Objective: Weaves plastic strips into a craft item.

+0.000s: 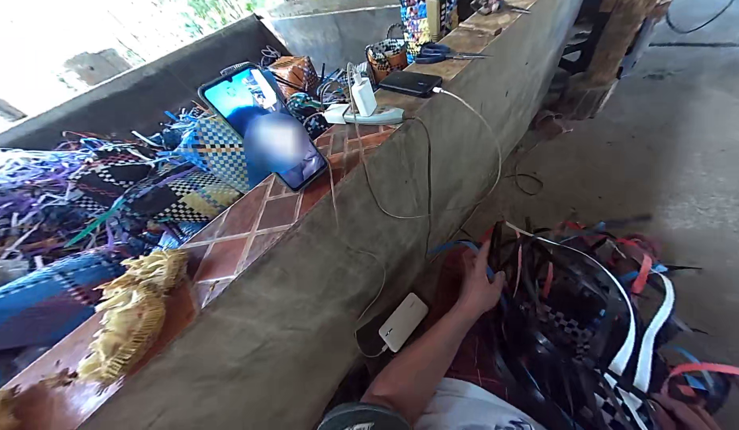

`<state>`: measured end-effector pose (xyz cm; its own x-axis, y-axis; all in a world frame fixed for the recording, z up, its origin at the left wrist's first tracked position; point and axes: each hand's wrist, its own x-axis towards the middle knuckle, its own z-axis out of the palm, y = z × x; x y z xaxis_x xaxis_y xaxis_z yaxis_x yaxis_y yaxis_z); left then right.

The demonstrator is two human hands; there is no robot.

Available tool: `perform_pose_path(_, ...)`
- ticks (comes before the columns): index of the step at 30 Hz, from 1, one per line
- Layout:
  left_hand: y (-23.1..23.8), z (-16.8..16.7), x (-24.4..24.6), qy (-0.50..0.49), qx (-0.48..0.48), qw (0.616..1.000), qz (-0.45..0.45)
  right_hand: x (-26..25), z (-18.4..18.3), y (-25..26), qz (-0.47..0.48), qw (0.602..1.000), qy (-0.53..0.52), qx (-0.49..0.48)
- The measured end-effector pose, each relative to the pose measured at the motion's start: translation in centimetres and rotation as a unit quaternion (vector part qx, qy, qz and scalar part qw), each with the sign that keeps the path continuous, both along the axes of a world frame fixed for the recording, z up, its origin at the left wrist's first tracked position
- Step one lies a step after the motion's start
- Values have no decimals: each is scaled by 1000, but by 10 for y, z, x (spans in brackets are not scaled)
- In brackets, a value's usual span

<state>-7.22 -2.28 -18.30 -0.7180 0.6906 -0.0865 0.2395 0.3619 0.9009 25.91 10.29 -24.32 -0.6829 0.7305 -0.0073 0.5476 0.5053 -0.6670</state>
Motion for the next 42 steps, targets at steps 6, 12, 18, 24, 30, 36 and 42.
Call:
perform_pose_path(6, 26, -26, 57, 220, 1, 923, -316, -8, -3, 0, 5, 1000, 6, -2)
perform_pose_path(12, 50, -37, 90, 257, 29, 880, -399, -7, -15, -4, -13, 999, 35, 32)
perform_pose_path(18, 60, -37, 107, 326, 49, 838, -434, -11, -24, -6, -29, 994, 75, 79)
perform_pose_path(24, 57, -26, 118, 382, 42, 795, -470, -8, -29, -6, -37, 992, 84, 90)
perform_pose_path(30, 31, -24, 80, 315, 22, 847, -428, -17, -9, -14, -34, 996, 62, 52)
perform_pose_path(36, 42, -52, 66, 69, -139, 895, -419, -20, -11, -10, -58, 998, 10, 12)
perform_pose_path(42, 48, -51, 66, 7, -171, 889, -424, -32, 15, -10, -105, 987, 47, 116)
